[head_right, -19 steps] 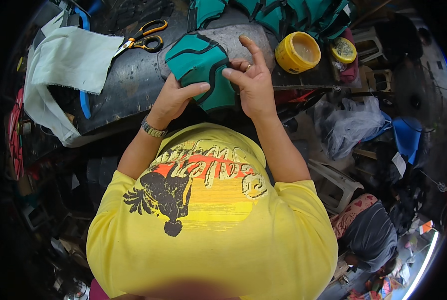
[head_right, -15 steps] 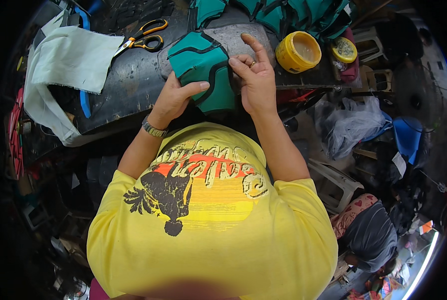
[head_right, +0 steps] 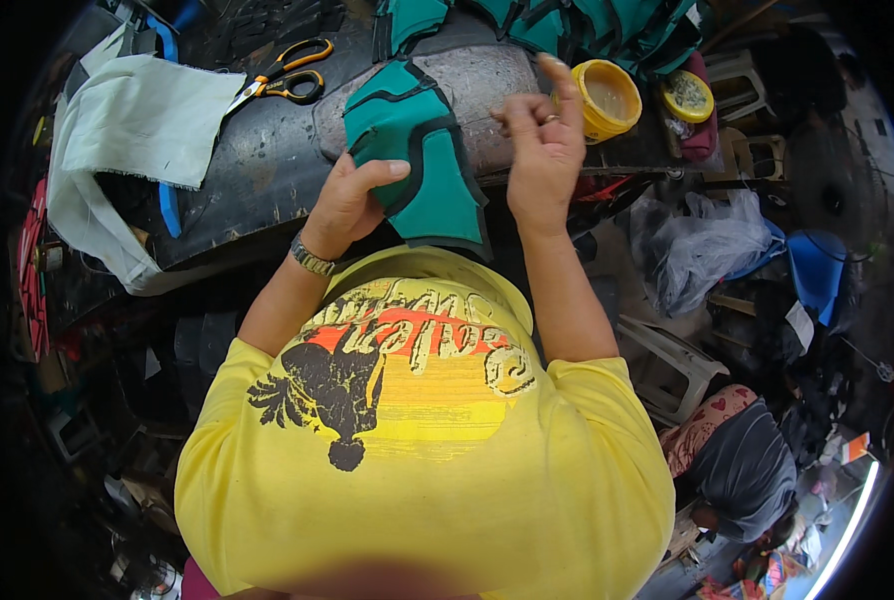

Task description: The person repeatedly picks up green fabric pieces with black trim, aligns their edges, and places them on a workbench. They handle the pieces one at a time, occasionally flipping them over, and briefly open a yellow container before continuing the assembly.

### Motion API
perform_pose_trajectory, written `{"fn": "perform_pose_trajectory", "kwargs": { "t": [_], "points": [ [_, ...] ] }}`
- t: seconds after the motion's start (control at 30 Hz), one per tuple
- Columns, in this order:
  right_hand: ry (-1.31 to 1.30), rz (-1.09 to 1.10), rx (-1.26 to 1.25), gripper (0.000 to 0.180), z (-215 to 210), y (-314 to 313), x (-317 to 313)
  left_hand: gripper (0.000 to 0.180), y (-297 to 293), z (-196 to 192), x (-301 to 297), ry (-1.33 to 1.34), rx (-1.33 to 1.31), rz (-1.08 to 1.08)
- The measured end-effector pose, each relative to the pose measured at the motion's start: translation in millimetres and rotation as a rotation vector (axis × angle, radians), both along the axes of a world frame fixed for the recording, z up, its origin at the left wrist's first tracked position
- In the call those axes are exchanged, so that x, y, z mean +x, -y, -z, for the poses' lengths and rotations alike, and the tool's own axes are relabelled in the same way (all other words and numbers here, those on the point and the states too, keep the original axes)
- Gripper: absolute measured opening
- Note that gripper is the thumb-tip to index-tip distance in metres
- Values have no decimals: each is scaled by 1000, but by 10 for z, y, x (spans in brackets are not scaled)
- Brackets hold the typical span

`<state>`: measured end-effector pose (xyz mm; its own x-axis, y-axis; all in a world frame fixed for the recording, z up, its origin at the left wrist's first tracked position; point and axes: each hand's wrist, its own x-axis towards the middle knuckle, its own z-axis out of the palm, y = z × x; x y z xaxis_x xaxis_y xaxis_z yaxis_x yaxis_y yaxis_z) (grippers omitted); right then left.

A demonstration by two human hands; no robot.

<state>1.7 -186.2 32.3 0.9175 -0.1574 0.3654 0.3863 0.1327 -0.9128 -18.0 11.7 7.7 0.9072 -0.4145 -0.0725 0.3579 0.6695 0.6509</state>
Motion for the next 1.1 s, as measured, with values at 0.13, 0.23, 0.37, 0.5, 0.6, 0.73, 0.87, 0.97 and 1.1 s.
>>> {"fn": "perform_pose_trajectory", "kwargs": {
  "t": [0.13, 0.23, 0.37, 0.5, 0.6, 0.73, 0.87, 0.97, 1.1],
  "points": [
    [-93, 57, -18, 29, 7, 94, -109, 49, -42, -2, 10, 5, -24, 9],
    [-66, 47, -420, 27, 36, 111, -227, 49, -39, 10, 14, 14, -18, 5],
    [-40, -6, -528, 24, 74, 58, -315, 48, 5, 14, 11, 24, -4, 4],
    [49, 18, -535, 29, 61, 13, -303, 49, 18, -18, 1, 30, -12, -3],
    [113, 41, -586, 33, 27, -15, -294, 49, 9, -57, -17, 40, -18, -22],
    [299, 182, -984, 37, -52, -28, -306, 45, 35, -84, -48, 62, 40, -80],
    [326, 275, -1340, 44, -122, -36, -359, 41, 49, -55, -35, 89, 50, -109],
    [344, 269, -1473, 46, -113, -85, -393, 38, 41, -2, -19, 80, 59, -119],
    [444, 56, -1366, 52, -123, -76, -427, 50, 0, 62, -6, 110, 99, -131]
  ]
}}
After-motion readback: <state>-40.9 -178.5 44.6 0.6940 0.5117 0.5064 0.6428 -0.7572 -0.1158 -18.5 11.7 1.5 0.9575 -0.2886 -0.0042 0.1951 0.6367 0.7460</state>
